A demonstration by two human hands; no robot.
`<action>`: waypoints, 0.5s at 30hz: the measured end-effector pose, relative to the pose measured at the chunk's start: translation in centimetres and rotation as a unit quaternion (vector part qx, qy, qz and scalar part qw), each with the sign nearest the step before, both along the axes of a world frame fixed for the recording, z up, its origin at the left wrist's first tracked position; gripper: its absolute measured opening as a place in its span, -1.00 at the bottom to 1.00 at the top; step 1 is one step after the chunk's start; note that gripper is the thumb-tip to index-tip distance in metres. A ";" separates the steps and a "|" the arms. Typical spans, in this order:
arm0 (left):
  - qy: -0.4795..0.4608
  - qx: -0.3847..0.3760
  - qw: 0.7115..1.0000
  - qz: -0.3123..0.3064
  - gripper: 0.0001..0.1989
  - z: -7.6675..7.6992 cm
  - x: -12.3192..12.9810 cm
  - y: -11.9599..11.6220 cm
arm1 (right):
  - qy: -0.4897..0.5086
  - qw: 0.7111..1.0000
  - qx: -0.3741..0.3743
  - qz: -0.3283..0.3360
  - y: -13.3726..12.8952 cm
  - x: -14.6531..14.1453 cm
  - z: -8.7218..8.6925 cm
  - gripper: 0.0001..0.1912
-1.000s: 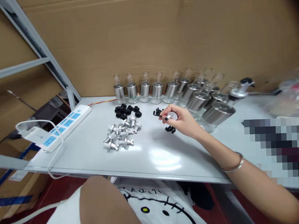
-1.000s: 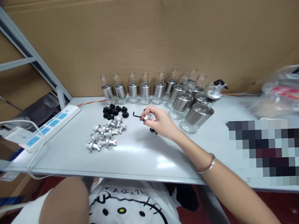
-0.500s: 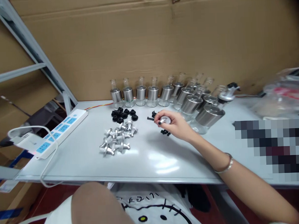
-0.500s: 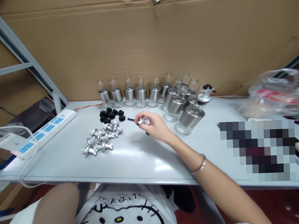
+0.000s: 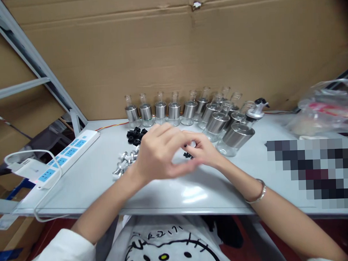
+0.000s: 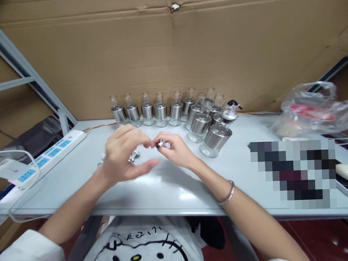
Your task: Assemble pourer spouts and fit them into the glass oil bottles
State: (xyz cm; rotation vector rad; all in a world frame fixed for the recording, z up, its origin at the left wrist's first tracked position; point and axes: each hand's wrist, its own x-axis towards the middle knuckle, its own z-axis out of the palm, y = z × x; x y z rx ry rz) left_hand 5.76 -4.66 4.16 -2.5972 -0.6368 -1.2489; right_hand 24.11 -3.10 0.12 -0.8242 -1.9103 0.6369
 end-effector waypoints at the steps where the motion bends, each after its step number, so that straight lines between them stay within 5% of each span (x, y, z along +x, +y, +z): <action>1: 0.009 0.021 1.000 0.008 -0.56 -0.2 0.3 0.7 | 0.005 1.000 0.007 0.004 0.0 0.0 0.0 -0.82; 5: 0.064 0.059 0.995 0.054 -0.60 -1.6 0.9 2.2 | 0.009 0.999 0.028 0.018 0.0 -0.2 -0.1 -0.90; 9: 0.058 -0.004 0.998 0.028 -0.70 -2.3 0.7 2.1 | -0.015 0.999 0.039 0.006 -0.1 -0.3 -0.1 -0.93; 12: -0.070 -0.168 0.983 -0.033 -0.77 -2.4 0.1 2.1 | 0.004 0.999 0.044 -0.006 -0.3 -0.3 -0.1 -0.84; 15: -0.186 -0.391 0.899 -0.069 -0.84 -2.5 -0.6 2.4 | 0.042 0.994 0.075 -0.062 -0.3 -0.2 -0.1 -0.82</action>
